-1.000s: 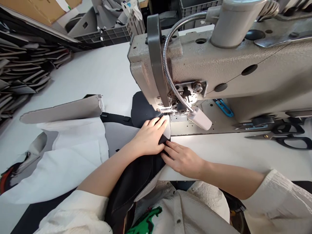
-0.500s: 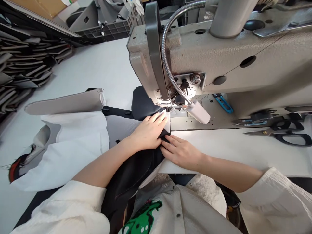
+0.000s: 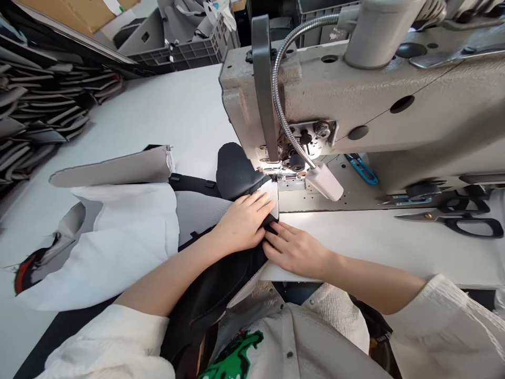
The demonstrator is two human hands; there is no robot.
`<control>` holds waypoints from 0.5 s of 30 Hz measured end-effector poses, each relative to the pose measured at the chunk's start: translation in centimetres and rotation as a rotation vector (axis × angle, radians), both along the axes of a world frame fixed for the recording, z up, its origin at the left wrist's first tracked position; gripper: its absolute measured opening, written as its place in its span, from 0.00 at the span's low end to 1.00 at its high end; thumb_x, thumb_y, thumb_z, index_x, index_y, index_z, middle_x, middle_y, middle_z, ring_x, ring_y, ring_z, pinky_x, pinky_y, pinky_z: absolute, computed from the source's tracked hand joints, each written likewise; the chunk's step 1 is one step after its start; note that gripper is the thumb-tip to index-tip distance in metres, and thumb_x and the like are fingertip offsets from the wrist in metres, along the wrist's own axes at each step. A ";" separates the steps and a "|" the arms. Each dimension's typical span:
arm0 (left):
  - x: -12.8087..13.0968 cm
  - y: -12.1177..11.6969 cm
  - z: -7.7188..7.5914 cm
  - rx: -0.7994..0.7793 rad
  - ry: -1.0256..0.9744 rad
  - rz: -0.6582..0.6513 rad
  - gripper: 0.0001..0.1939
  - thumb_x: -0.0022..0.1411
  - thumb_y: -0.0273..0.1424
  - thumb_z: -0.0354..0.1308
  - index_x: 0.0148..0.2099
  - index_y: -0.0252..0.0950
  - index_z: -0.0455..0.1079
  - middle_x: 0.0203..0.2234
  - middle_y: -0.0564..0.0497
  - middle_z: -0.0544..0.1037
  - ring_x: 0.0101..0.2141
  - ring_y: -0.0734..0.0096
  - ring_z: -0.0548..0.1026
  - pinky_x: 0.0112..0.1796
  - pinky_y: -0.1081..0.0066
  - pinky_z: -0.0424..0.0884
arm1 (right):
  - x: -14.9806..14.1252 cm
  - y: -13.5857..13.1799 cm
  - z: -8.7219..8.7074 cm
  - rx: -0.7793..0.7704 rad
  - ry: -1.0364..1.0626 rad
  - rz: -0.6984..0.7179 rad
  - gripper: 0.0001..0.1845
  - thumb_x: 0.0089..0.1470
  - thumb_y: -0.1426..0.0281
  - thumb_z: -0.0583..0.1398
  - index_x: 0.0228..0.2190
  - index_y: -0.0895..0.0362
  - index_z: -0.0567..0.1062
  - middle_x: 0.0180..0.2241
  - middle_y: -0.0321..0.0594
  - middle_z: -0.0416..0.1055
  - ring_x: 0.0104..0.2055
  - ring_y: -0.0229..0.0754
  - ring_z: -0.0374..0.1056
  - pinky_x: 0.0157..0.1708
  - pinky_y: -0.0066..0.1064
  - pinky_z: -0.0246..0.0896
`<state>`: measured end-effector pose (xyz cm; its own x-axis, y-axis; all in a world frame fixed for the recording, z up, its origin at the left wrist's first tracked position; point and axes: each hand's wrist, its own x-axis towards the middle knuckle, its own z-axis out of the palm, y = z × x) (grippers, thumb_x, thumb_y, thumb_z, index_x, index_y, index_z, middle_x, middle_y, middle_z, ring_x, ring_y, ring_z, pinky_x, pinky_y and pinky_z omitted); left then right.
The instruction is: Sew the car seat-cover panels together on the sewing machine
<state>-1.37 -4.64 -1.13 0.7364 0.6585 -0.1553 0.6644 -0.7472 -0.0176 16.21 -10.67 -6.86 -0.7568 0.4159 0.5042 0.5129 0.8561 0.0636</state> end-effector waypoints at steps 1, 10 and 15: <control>0.1 0.1 -0.1 0.013 -0.009 -0.001 0.28 0.54 0.27 0.51 0.58 0.30 0.60 0.59 0.42 0.62 0.59 0.58 0.57 0.55 0.61 0.59 | 0.0 0.0 -0.1 -0.026 0.011 -0.018 0.09 0.58 0.78 0.54 0.37 0.62 0.74 0.38 0.47 0.74 0.49 0.49 0.68 0.52 0.41 0.63; -0.3 4.8 -0.9 0.074 -0.118 -0.018 0.22 0.58 0.33 0.51 0.54 0.34 0.65 0.54 0.44 0.68 0.56 0.59 0.62 0.57 0.59 0.55 | 0.1 2.6 0.2 -0.466 0.105 -0.015 0.14 0.57 0.74 0.54 0.43 0.54 0.75 0.50 0.43 0.69 0.59 0.51 0.56 0.57 0.46 0.53; -2.1 4.0 3.2 0.033 -0.083 0.293 0.25 0.61 0.43 0.51 0.56 0.36 0.62 0.47 0.45 0.71 0.46 0.60 0.71 0.45 0.64 0.67 | 0.7 3.1 1.2 -0.669 0.071 0.131 0.13 0.56 0.69 0.56 0.41 0.47 0.76 0.54 0.37 0.66 0.61 0.51 0.52 0.60 0.58 0.34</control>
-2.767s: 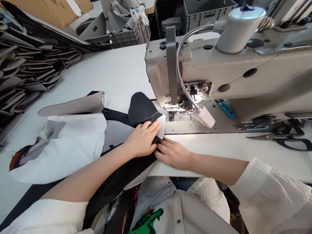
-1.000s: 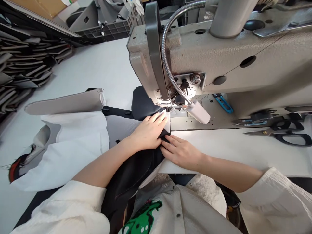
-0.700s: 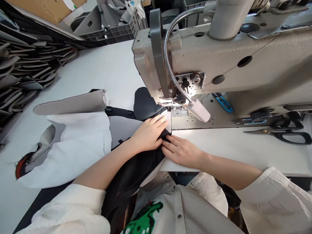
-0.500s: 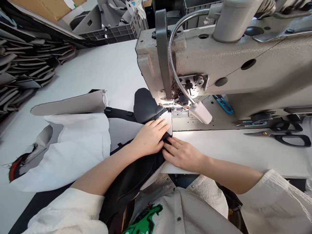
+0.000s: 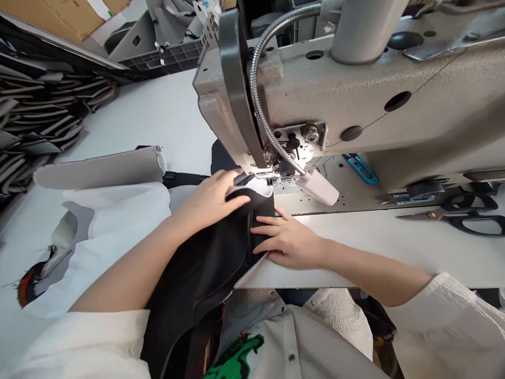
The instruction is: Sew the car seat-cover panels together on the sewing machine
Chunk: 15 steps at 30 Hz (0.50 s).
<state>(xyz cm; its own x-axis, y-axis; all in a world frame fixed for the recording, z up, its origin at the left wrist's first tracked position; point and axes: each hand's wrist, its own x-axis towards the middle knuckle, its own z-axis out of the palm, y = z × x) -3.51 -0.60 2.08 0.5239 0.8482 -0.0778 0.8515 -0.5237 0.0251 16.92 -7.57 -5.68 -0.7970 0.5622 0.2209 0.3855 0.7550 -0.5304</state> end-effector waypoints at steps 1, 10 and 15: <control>0.0 -1.0 0.6 -0.024 0.025 0.011 0.22 0.63 0.41 0.48 0.56 0.38 0.63 0.43 0.47 0.73 0.41 0.64 0.73 0.41 0.68 0.68 | 0.0 -0.2 0.1 0.006 -0.005 0.035 0.13 0.57 0.68 0.55 0.43 0.48 0.75 0.55 0.38 0.65 0.61 0.51 0.52 0.60 0.60 0.30; 3.8 -5.7 -3.0 -0.087 0.360 -0.215 0.23 0.62 0.24 0.46 0.60 0.30 0.58 0.30 0.47 0.74 0.32 0.63 0.74 0.32 0.66 0.68 | -0.9 -3.4 -1.0 0.260 -0.093 0.086 0.29 0.58 0.62 0.54 0.54 0.70 0.64 0.54 0.55 0.63 0.59 0.55 0.55 0.62 0.47 0.39; 4.1 -3.8 -2.8 -0.067 0.359 -0.177 0.22 0.62 0.23 0.47 0.59 0.30 0.60 0.31 0.47 0.74 0.33 0.63 0.74 0.34 0.66 0.68 | -0.9 -2.9 -1.4 0.244 -0.094 0.020 0.32 0.57 0.59 0.55 0.54 0.71 0.64 0.55 0.57 0.63 0.60 0.54 0.54 0.62 0.46 0.41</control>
<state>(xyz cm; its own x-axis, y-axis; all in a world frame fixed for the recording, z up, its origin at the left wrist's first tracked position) 0.63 -4.39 -0.74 0.5908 0.7343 -0.3342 0.7093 -0.6702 -0.2186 15.97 -10.44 -7.10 -0.8309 0.4851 0.2724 0.4083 0.8643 -0.2938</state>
